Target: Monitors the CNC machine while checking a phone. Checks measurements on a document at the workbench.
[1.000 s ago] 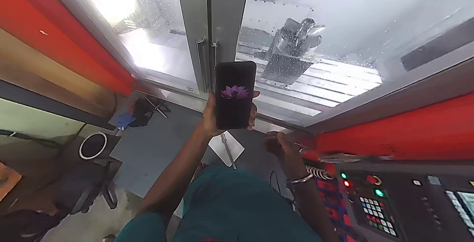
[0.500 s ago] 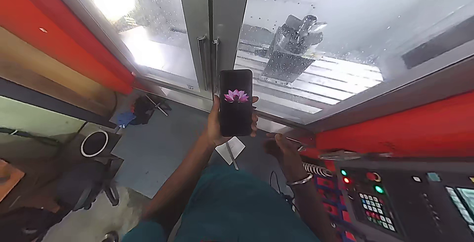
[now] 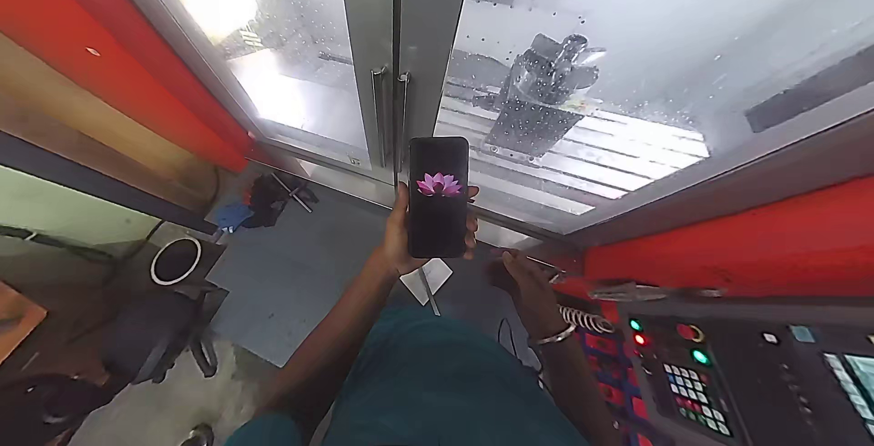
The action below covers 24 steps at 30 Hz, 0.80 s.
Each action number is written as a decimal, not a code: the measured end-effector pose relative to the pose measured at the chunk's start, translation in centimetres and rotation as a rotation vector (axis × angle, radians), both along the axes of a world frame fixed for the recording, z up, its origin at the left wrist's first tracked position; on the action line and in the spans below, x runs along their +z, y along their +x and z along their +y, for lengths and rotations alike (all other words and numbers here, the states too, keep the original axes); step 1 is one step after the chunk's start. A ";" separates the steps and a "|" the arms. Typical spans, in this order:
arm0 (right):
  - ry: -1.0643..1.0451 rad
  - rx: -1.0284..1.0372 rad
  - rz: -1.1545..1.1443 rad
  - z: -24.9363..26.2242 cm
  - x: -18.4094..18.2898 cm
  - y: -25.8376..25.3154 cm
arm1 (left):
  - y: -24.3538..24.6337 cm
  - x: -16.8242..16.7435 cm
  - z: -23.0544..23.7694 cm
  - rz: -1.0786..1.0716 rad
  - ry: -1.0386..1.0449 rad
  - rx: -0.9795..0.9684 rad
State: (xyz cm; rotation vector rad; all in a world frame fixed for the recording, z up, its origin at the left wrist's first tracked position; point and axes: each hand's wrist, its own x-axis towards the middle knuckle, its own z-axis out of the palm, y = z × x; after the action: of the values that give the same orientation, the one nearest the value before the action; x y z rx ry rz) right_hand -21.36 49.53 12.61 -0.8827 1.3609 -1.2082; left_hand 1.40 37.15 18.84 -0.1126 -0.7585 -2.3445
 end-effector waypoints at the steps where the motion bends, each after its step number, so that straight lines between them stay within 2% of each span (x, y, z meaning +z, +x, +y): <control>1: 0.003 -0.001 0.004 0.0 0.1 0.1 | 0.0 0.0 0.1 -0.003 -0.006 0.000; 24: 0.016 -0.001 -0.011 0.5 -0.1 1.0 | 0.4 -0.6 0.9 0.007 0.000 -0.014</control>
State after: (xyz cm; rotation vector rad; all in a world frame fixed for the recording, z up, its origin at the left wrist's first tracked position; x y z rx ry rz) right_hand -20.37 50.01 12.50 -0.8629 1.3601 -1.2001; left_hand 1.79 38.02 18.29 -0.1263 -0.7562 -2.3566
